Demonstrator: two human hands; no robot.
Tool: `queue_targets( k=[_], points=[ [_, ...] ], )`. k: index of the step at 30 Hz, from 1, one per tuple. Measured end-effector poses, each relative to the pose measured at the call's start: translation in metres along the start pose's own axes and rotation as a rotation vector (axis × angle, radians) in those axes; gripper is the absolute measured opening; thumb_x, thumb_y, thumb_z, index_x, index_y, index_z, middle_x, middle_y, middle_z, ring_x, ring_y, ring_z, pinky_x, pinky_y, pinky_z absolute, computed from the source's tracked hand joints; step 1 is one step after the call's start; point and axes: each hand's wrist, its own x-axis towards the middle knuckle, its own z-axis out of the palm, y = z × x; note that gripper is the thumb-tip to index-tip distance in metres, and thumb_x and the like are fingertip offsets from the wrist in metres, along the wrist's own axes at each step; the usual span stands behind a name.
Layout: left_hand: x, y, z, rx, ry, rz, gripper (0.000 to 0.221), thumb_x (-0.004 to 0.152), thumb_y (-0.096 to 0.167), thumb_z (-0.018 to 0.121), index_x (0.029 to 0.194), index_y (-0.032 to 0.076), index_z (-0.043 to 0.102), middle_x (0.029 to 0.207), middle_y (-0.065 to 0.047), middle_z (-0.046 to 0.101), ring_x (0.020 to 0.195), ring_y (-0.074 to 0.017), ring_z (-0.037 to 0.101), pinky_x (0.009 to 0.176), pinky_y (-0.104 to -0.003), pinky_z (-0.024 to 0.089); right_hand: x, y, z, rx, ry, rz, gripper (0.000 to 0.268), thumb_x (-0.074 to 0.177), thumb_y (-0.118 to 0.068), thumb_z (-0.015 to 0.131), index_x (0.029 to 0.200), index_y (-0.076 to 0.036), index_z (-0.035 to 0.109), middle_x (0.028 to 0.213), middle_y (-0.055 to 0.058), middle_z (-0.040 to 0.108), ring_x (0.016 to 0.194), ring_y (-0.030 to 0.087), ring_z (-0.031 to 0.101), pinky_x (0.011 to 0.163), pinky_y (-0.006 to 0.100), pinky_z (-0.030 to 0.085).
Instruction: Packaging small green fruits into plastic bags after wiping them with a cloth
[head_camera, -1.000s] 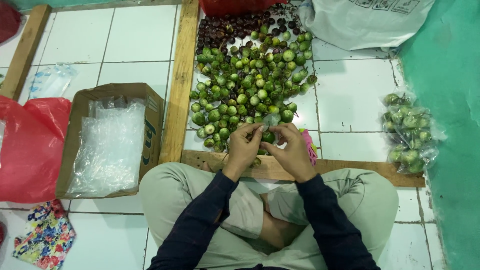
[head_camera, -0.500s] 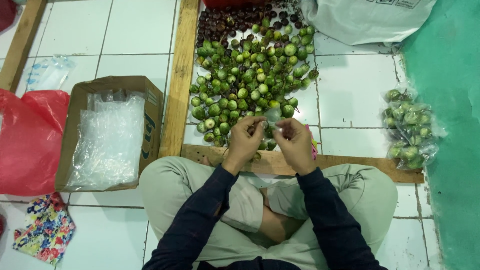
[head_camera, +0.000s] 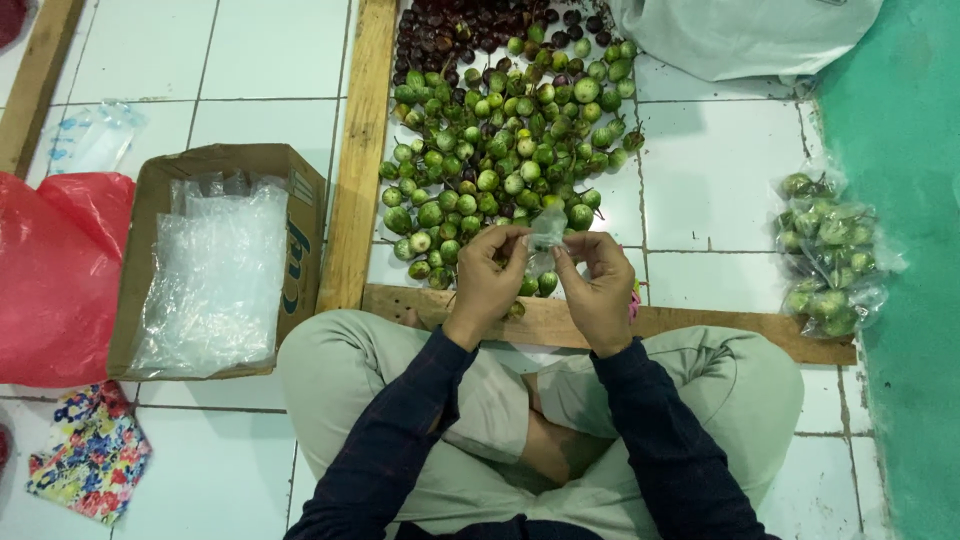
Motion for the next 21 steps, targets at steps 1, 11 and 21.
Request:
queue_targets(
  k=[1,11,21],
  points=[
    [0.002,-0.001,-0.001,0.001,-0.001,-0.002,0.014,0.099,0.006,0.061,0.103,0.001,0.073,0.071,-0.010,0.057,0.063,-0.0177,0.063,0.055,-0.034,0.049,0.003,-0.005,0.001,0.000,0.000,0.002,0.011,0.096,0.003,0.070,0.104,0.001,0.064,0.081,0.013,0.062,0.085,0.019,0.065,0.075,0.037,0.052],
    [0.001,-0.010,-0.003,-0.016,0.015,-0.015,0.017,0.102,0.008,0.057,0.106,0.002,0.072,0.075,-0.009,0.058,0.074,-0.0156,0.060,0.066,-0.036,0.053,0.000,-0.019,0.005,-0.041,0.100,-0.096,0.003,0.104,-0.001,0.059,0.106,-0.001,0.061,0.088,0.018,0.066,0.093,0.029,0.070,0.080,0.041,0.053],
    [0.004,-0.024,-0.005,-0.011,0.059,-0.120,0.017,0.099,0.008,0.057,0.102,0.003,0.073,0.069,-0.007,0.057,0.065,-0.0105,0.055,0.058,-0.031,0.049,-0.037,0.069,0.030,-0.704,-0.717,0.284,0.036,0.079,-0.024,0.073,0.112,-0.008,0.070,0.098,0.016,0.077,0.090,0.037,0.076,0.070,0.051,0.060]
  ],
)
